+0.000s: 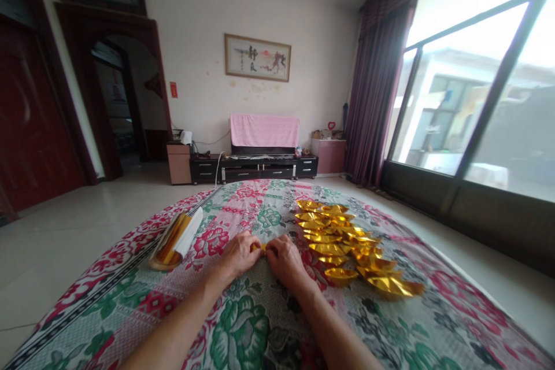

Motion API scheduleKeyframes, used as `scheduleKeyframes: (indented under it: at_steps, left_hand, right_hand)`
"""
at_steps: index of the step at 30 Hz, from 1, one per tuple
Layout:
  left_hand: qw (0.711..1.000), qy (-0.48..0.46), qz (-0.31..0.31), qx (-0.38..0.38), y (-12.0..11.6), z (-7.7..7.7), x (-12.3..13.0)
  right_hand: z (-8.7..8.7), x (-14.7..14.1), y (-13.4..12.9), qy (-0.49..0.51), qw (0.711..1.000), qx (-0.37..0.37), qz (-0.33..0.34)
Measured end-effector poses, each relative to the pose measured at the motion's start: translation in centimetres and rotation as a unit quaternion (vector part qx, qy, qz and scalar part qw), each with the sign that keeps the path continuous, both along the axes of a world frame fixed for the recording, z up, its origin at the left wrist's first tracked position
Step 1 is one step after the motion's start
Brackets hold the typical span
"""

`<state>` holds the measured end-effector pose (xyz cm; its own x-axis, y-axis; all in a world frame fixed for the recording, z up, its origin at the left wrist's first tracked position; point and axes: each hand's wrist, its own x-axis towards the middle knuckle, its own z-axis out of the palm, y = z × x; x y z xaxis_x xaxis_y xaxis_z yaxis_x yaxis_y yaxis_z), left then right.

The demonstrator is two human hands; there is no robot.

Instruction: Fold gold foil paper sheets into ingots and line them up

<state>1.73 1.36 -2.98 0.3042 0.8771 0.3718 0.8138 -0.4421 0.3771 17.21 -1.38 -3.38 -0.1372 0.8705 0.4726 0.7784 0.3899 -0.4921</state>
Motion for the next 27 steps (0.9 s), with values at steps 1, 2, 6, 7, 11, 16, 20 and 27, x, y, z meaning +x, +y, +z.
scheduleKeyframes:
  at_steps: [1, 2, 6, 7, 11, 16, 20, 27]
  left_hand:
    - [1.0, -0.005, 0.005, -0.006, 0.2, -0.1, 0.0]
    - [1.0, -0.009, 0.008, -0.011, 0.3, -0.2, 0.0]
    - [0.999, -0.021, 0.021, -0.028, 0.3, -0.1, 0.1]
    - [0.999, -0.023, 0.021, -0.032, 0.3, 0.1, 0.1]
    - [0.998, -0.028, 0.006, -0.06, 0.2, 0.6, -0.2]
    - [0.996, -0.03, -0.032, -0.084, 0.4, 0.9, -1.1]
    - [0.993, -0.033, -0.055, -0.101, 0.6, 1.1, -1.9]
    - [0.985, -0.041, -0.129, -0.105, 0.8, 1.3, -3.4]
  right_hand:
    - [0.0, -0.1, 0.1, -0.001, 1.0, -0.001, -0.006]
    - [-0.1, -0.1, 0.1, -0.002, 1.0, -0.004, -0.011]
    - [-0.1, -0.4, 0.2, -0.007, 1.0, -0.008, -0.028]
    - [0.0, -0.4, 0.1, -0.005, 1.0, -0.006, -0.029]
    - [0.2, -0.3, 0.0, 0.011, 1.0, 0.003, -0.013]
    - [0.3, 0.1, 0.3, 0.027, 1.0, -0.007, 0.007]
    - [0.3, 0.2, 0.4, 0.027, 1.0, -0.006, 0.014]
    - [0.1, 0.3, 0.4, 0.029, 0.999, 0.001, 0.015]
